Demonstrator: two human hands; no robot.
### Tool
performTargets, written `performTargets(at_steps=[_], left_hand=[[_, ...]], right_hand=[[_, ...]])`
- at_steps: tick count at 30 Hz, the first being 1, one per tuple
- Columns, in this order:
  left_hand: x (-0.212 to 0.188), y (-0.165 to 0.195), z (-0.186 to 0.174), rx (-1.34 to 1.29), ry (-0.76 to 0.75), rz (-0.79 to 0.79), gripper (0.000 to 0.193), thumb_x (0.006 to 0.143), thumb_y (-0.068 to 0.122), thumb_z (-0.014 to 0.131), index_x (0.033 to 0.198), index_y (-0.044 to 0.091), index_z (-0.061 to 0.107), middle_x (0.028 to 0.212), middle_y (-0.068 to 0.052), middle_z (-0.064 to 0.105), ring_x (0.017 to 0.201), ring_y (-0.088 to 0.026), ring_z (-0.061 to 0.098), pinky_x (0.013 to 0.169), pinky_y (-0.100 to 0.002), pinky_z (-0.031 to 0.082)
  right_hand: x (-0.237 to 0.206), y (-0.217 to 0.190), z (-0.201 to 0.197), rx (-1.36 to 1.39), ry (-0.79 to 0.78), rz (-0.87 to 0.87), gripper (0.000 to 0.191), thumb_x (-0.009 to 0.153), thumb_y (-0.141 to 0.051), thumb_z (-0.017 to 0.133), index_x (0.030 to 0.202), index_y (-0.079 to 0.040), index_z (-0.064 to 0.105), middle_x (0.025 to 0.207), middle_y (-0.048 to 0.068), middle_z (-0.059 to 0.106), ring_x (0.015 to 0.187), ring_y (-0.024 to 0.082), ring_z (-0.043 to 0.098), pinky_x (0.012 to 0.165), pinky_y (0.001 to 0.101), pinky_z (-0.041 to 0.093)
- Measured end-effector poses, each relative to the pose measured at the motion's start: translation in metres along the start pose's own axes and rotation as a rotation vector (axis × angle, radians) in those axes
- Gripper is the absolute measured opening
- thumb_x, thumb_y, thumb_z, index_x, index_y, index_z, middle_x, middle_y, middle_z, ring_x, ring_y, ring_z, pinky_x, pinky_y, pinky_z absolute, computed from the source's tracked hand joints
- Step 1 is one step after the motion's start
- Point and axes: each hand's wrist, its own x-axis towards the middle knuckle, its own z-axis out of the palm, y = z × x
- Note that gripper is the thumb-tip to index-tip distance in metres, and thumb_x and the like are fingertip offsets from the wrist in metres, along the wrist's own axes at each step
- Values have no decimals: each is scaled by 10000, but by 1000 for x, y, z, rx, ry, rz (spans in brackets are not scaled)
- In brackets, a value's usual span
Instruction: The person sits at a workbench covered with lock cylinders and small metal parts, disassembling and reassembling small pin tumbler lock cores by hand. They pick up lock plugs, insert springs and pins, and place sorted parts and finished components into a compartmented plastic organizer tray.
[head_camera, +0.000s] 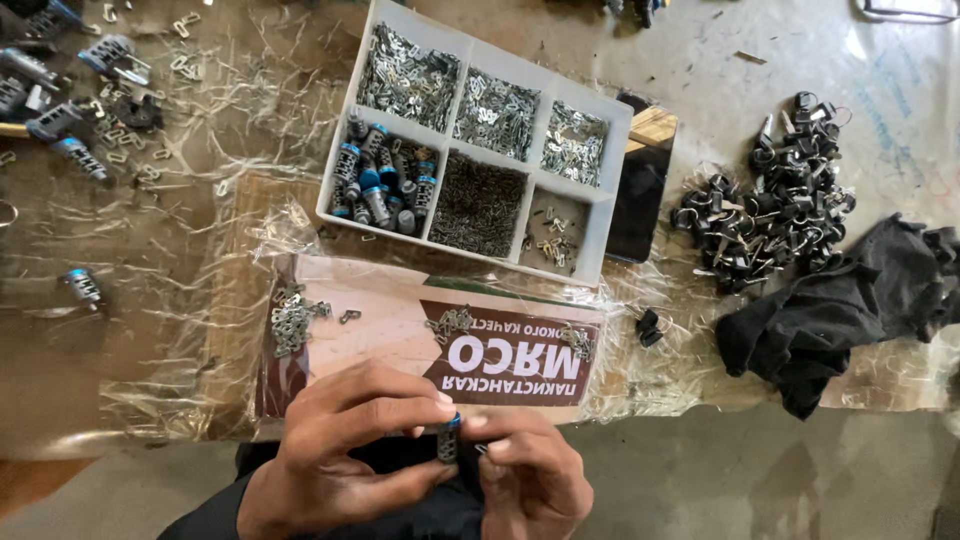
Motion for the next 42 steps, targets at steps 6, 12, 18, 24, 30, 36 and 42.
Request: performTargets(at_steps=[6, 12, 18, 24, 30, 36, 42], left_hand=[[0, 0, 3, 89, -1, 23, 469, 678, 139, 910, 1109, 64, 745, 1040, -68, 728, 876, -229, 746, 749, -332, 602], [3, -11, 12, 264, -17, 145, 442, 662, 162, 902, 1064, 88, 735, 991, -60, 733, 844, -245, 722, 728, -353, 568], [6, -17, 22, 202, -47, 139, 449, 685, 143, 914, 1097, 88, 743, 986, -50, 733, 835, -192, 731, 730, -329, 585], [6, -16, 19, 101, -147, 116, 460, 674, 161, 925, 1086, 62, 747, 1006, -67, 751, 847, -194, 744, 730, -310, 581], [11, -18, 16, 117, -66, 94, 467, 652, 192, 925, 1065, 72, 745, 991, -69, 738, 845, -197, 742, 731, -295, 587], [15, -15, 20, 79, -112, 57, 463, 660, 172, 914, 1080, 73, 745, 1001, -74, 741, 837, -211, 733, 732, -305, 576], [22, -14, 23, 80, -115, 93, 466, 682, 174, 921, 1100, 66, 744, 1004, -70, 746, 838, -192, 746, 729, -296, 586]], right_hand=[[8, 1, -3, -148, -113, 101, 106, 907, 45, 754, 973, 13, 677, 1022, 144, 675, 948, 210, 692, 867, 307, 564], [10, -1, -10, -200, -115, 171, 134, 870, 85, 773, 966, 27, 700, 979, 128, 686, 872, 184, 684, 782, 280, 546], [16, 5, -29, 165, -107, 520, 230, 860, 47, 753, 1057, 18, 639, 1038, 111, 646, 962, 174, 648, 863, 285, 526], [13, 7, -39, 236, -101, 588, 206, 929, -33, 753, 1096, 34, 652, 1091, 115, 639, 986, 188, 650, 874, 323, 534], [19, 13, -42, -1225, 33, -44, 423, 846, -229, 844, 1200, -67, 680, 1099, 92, 649, 1006, 287, 645, 880, 393, 533], [26, 16, -48, -1260, -31, 78, 704, 769, -399, 863, 1311, 9, 671, 1041, 137, 588, 983, 326, 570, 857, 452, 494], [17, 17, -55, -1154, -119, -58, 623, 783, -418, 897, 1288, -131, 673, 1122, 71, 604, 1051, 271, 589, 899, 405, 513]])
